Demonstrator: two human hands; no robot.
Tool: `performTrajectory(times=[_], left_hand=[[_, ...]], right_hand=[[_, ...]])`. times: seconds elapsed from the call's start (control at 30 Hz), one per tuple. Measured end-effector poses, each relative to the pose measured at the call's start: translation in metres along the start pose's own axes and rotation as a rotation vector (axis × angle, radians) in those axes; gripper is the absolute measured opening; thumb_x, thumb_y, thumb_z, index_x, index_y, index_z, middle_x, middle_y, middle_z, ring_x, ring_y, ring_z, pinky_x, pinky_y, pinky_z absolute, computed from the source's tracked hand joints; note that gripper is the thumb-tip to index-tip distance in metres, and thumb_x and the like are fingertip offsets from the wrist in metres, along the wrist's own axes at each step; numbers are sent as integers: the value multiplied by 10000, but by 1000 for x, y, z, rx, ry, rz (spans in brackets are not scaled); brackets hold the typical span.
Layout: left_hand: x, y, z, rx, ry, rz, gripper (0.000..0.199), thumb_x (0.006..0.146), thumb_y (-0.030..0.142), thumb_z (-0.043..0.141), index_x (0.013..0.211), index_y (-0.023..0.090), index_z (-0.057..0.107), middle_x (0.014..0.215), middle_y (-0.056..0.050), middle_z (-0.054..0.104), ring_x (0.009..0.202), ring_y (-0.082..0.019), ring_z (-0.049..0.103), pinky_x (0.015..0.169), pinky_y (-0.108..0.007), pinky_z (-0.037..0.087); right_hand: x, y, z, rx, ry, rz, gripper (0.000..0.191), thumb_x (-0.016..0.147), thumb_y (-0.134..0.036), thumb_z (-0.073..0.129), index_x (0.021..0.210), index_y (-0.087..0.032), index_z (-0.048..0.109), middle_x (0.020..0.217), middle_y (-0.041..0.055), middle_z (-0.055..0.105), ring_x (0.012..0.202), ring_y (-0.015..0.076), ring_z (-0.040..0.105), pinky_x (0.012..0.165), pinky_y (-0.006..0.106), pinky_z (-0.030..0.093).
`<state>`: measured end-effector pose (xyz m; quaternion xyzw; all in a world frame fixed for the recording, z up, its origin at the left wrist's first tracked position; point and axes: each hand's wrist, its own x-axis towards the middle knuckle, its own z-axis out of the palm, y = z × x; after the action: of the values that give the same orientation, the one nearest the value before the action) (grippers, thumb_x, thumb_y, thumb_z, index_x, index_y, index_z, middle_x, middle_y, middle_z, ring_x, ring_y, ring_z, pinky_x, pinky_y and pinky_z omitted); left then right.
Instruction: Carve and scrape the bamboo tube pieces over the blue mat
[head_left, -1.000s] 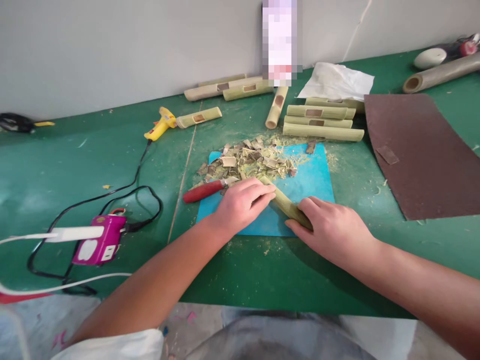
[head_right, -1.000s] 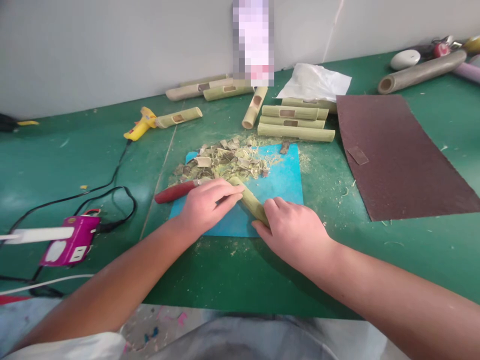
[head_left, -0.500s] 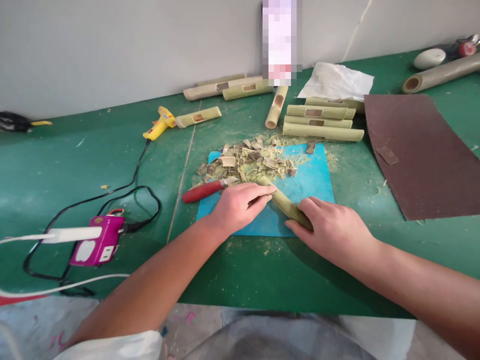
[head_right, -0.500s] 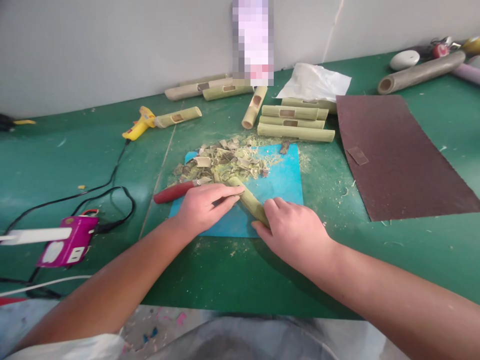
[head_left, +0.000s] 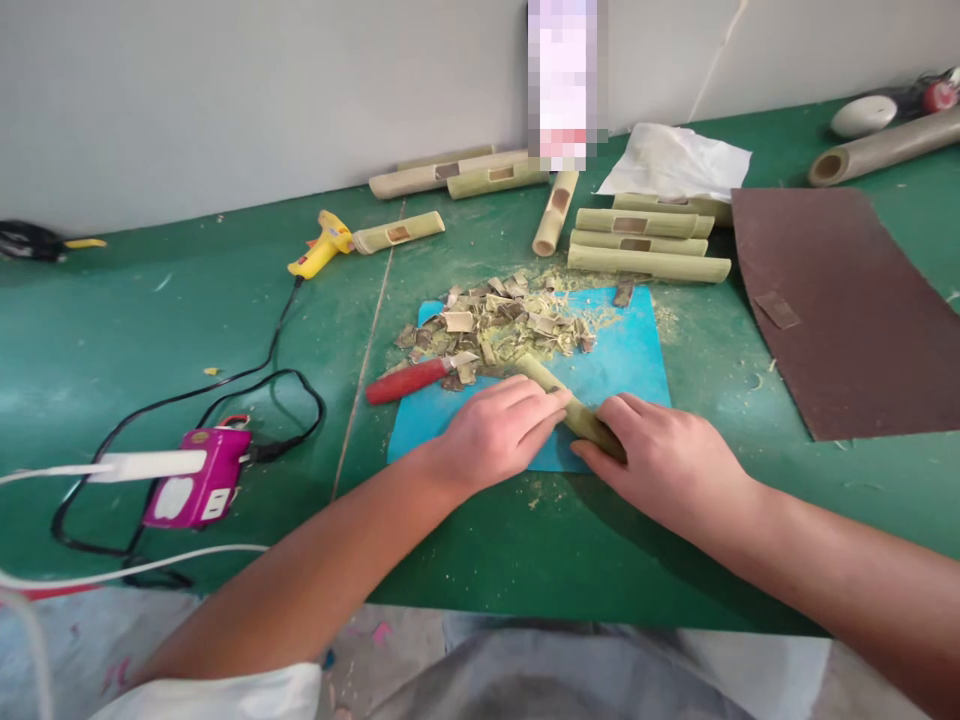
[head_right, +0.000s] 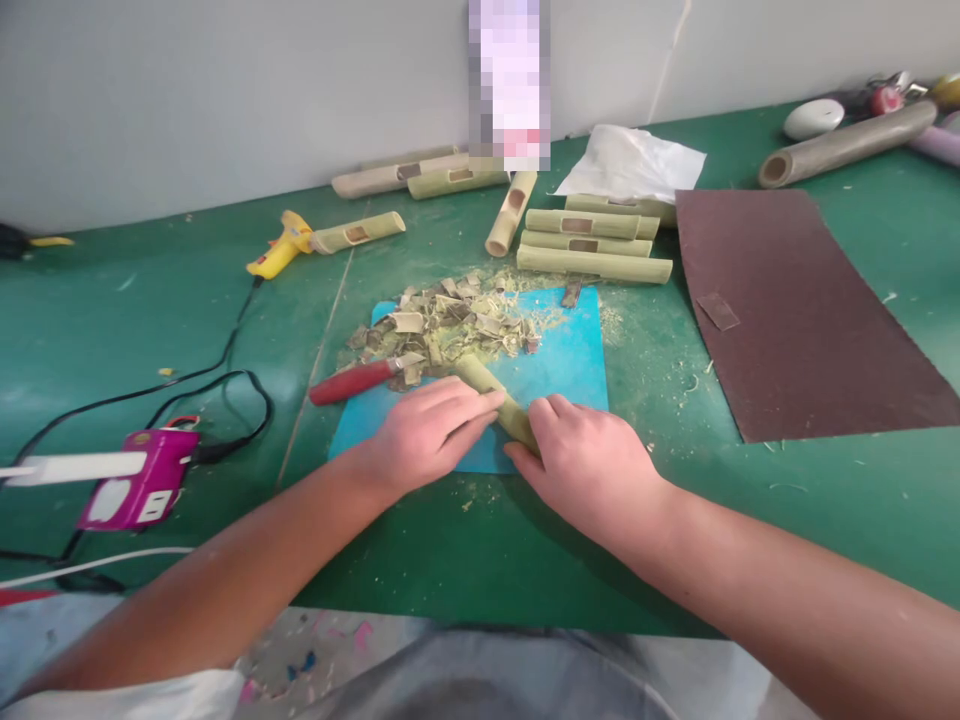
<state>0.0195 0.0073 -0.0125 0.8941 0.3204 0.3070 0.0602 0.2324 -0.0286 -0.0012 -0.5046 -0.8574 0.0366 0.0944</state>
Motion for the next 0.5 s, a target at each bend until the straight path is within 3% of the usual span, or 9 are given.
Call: performTrajectory(times=[0.13, 0.3, 0.5], left_hand=[[1, -7, -2, 90, 69, -59, 155, 956, 171, 515, 989, 129, 662, 802, -56, 683, 747, -142, 634, 734, -281, 545], [1, -6, -2, 57, -1, -21, 182, 967, 177, 490, 1019, 112, 652, 745, -45, 658, 724, -138, 612, 703, -269, 538], [-2, -7, -4, 107, 60, -74, 179, 964, 173, 490, 986, 118, 659, 757, -46, 657, 708, -134, 606, 704, -272, 529]], right_hand=[[0, 0, 0, 6, 22, -8, 281, 857, -424, 584, 729, -176, 548, 631, -8, 562, 493, 113, 464, 468, 270, 184], [-2, 0, 1, 15, 54, -32, 282, 874, -402, 568, 709, -176, 536, 621, -10, 542, 486, 108, 457, 461, 266, 203], [-1, 0, 1, 18, 36, -23, 296, 909, -404, 507, 722, -176, 535, 631, -3, 531, 499, 108, 447, 472, 266, 215]])
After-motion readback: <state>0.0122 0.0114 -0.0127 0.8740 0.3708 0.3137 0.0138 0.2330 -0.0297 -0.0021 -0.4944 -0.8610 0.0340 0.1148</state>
